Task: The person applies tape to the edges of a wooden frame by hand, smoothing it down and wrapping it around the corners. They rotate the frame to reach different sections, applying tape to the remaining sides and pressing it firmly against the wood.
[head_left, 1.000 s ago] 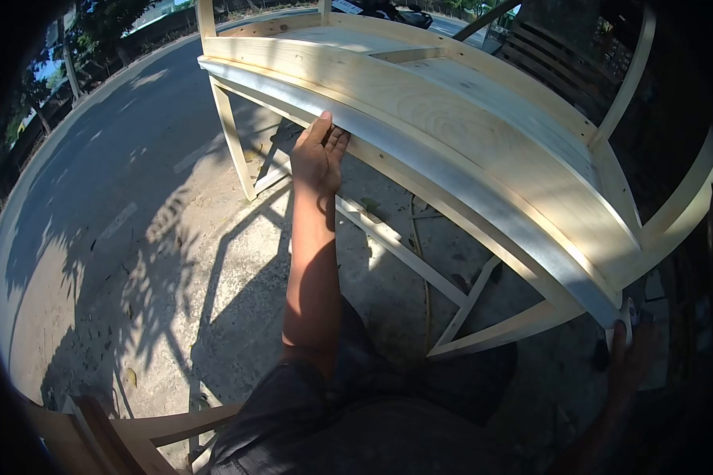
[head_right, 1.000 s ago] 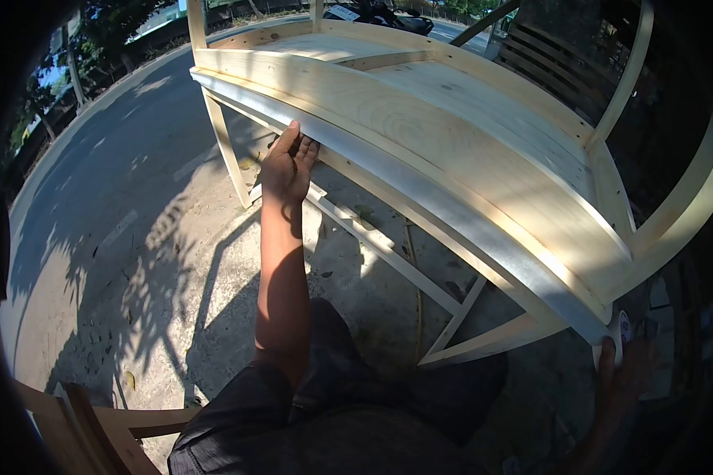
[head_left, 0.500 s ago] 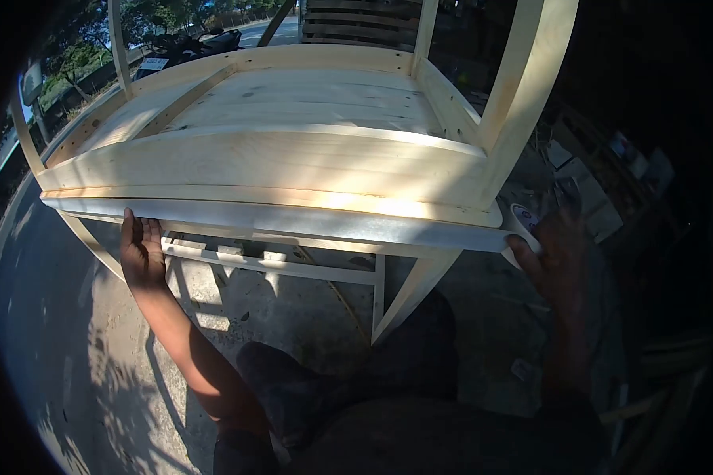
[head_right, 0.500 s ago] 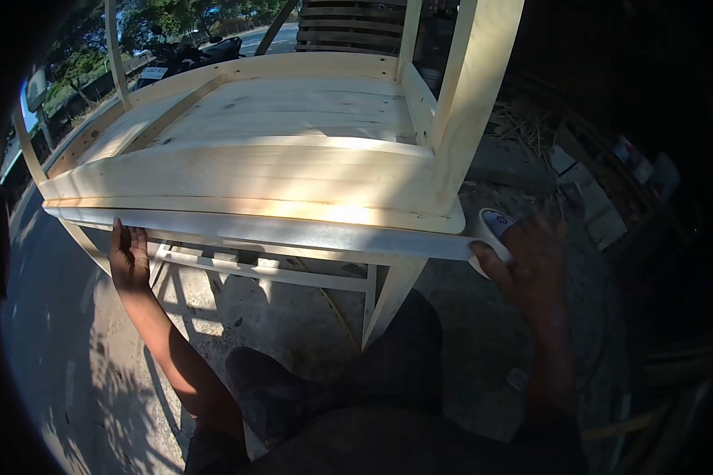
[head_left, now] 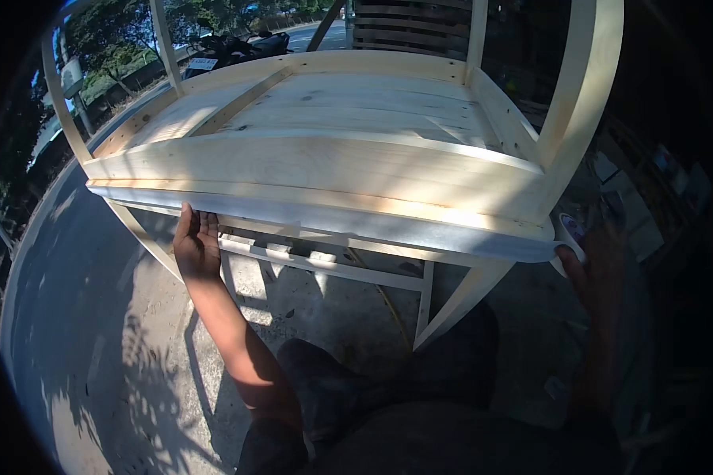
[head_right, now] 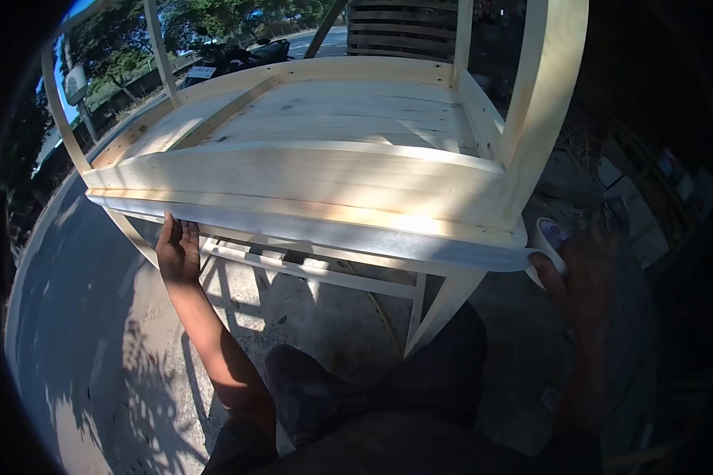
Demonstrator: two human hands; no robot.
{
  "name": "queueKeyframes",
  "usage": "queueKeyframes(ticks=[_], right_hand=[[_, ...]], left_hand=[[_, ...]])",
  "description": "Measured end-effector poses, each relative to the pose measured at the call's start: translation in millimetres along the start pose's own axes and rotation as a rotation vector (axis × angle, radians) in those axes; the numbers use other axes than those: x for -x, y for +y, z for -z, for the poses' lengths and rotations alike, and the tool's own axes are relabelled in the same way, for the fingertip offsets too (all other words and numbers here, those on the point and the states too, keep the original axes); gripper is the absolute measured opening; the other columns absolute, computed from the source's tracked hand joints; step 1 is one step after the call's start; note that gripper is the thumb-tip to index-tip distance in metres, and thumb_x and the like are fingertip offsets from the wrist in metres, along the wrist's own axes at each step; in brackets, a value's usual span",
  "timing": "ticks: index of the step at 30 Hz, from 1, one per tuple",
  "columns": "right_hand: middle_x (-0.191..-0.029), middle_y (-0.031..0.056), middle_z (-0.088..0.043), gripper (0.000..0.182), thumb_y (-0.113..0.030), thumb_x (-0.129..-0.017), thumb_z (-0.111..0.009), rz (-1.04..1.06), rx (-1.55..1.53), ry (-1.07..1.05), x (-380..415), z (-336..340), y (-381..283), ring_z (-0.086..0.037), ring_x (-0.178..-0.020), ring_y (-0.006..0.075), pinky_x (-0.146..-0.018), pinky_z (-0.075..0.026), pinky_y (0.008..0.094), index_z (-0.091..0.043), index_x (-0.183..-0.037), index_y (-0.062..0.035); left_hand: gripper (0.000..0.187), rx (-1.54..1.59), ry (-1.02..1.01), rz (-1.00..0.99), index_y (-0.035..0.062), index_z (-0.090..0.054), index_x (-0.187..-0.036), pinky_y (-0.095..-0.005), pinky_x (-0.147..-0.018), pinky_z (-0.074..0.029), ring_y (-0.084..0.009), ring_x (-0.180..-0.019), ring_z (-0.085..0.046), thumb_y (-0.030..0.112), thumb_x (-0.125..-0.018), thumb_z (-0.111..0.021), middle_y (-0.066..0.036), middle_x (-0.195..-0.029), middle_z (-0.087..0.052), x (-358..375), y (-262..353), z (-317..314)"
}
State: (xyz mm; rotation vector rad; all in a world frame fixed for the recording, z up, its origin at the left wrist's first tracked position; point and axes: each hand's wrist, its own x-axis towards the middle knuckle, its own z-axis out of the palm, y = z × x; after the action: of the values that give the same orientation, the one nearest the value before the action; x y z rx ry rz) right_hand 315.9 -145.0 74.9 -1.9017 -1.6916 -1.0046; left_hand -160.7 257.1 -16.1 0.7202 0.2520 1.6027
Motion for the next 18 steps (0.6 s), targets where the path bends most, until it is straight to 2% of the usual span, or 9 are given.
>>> queueKeyframes(ticks=[1, 2, 4, 7, 10, 13, 15, 16, 18], right_hand=[[-0.086, 0.0158, -0.061, 0.031, -0.027, -0.086, -0.077, -0.018, 0.026, -0.063, 6.4, -3.0, 6.8, -0.057, -0.082, 0.0371, -0.092, -0.041, 0.0543, -0.068, -0.098, 0.0003], [-0.096, 0.0187, -0.063, 0.034, -0.028, -0.092, -0.073, 0.034, 0.103, 0.091, 11.0, -14.6, 8.5, -0.06, -0.096, 0.0415, -0.106, -0.039, 0.0585, -0.067, -0.107, 0.0016], [-0.119, 0.0259, -0.062, 0.045, -0.032, -0.098, -0.067, -0.053, 0.216, 0.001, 33.2, -38.1, 48.7, -0.058, -0.117, 0.0453, -0.113, -0.037, 0.0563, -0.064, -0.124, 0.0036], [-0.136, 0.0311, -0.056, 0.053, -0.038, -0.1, -0.065, -0.201, 0.242, -0.112, 39.3, -45.6, 65.4, -0.05, -0.131, 0.0468, -0.113, -0.038, 0.0531, -0.061, -0.13, 0.0054], [-0.149, 0.0278, -0.048, 0.058, -0.039, -0.103, -0.061, -0.335, 0.307, -0.304, 46.8, -52.9, 93.0, -0.041, -0.143, 0.0436, -0.119, -0.032, 0.0506, -0.054, -0.142, 0.0028], [-0.151, 0.0265, -0.048, 0.059, -0.036, -0.103, -0.061, -0.448, 0.34, -0.468, 9.6, -21.8, 36.8, -0.039, -0.145, 0.043, -0.121, -0.03, 0.0511, -0.051, -0.145, 0.0026], [-0.152, 0.027, -0.046, 0.059, -0.033, -0.101, -0.064, -0.463, 0.39, -0.553, -6.9, -12.9, 18.2, -0.037, -0.146, 0.0435, -0.122, -0.028, 0.0513, -0.05, -0.146, 0.0033], [-0.147, 0.0259, -0.05, 0.057, -0.037, -0.101, -0.062, -0.382, 0.386, -0.496, -7.9, -13.1, 23.1, -0.041, -0.141, 0.043, -0.12, -0.03, 0.0521, -0.053, -0.143, 0.0003], [-0.138, 0.0235, -0.057, 0.054, -0.045, -0.102, -0.057, -0.22, 0.374, -0.377, 3.1, -13.8, 35.7, -0.049, -0.13, 0.0418, -0.114, -0.034, 0.0536, -0.059, -0.138, -0.0056]], left_hand=[[0.027, 0.024, 0.067, 0.008, 0.0005, -0.064, -0.117, -0.0343, -0.099, -0.05, -0.0195, -0.106, -0.064, 0.022, -0.101, -0.066, -0.008, -0.113, -0.067, 0.4, -1.6, 0.0], [0.025, 0.057, 0.033, 0.015, 0.0022, -0.064, -0.116, -0.0348, -0.098, -0.048, -0.0195, -0.103, -0.062, 0.02, -0.1, -0.068, -0.007, -0.11, -0.066, 1.5, -1.7, -0.8], [0.021, 0.107, 0.142, 0.048, 0.0037, -0.064, -0.111, -0.0373, -0.096, -0.05, -0.0215, -0.098, -0.06, 0.019, -0.098, -0.07, -0.006, -0.1, -0.062, 3.3, 1.3, -8.1], [0.018, 0.104, 0.175, 0.002, 0.0032, -0.062, -0.107, -0.035, -0.09, -0.053, -0.0194, -0.093, -0.061, 0.02, -0.101, -0.065, -0.005, -0.097, -0.061, -10.6, 6.2, 15.4], [0.019, -0.094, 0.345, -0.294, 0.0019, -0.064, -0.109, -0.0299, -0.082, -0.054, -0.0174, -0.087, -0.063, 0.019, -0.1, -0.061, -0.003, -0.093, -0.062, -32.8, 26.9, 38.2], [0.023, -0.984, 0.589, -0.936, -0.0014, -0.066, -0.107, -0.0378, -0.082, -0.052, -0.0265, -0.083, -0.064, 0.019, -0.098, -0.059, -0.014, -0.095, -0.066, -82.2, 60.7, 78.2], [0.026, -1.233, 0.693, -1.086, -0.0024, -0.067, -0.106, -0.0408, -0.084, -0.052, -0.032, -0.085, -0.065, 0.021, -0.097, -0.059, -0.021, -0.1, -0.067, -105.1, 94.8, 82.1], [0.028, -1.137, 0.659, -0.995, -0.0035, -0.067, -0.109, -0.0401, -0.083, -0.052, -0.0302, -0.089, -0.067, 0.021, -0.097, -0.061, -0.019, -0.103, -0.068, -137.7, 106.3, 110.3], [0.03, -0.601, 0.625, -0.424, -0.0006, -0.064, -0.117, -0.0411, -0.078, -0.056, -0.0244, -0.089, -0.068, 0.024, -0.102, -0.056, -0.013, -0.101, -0.067, -172.9, 141.6, 124.8]])
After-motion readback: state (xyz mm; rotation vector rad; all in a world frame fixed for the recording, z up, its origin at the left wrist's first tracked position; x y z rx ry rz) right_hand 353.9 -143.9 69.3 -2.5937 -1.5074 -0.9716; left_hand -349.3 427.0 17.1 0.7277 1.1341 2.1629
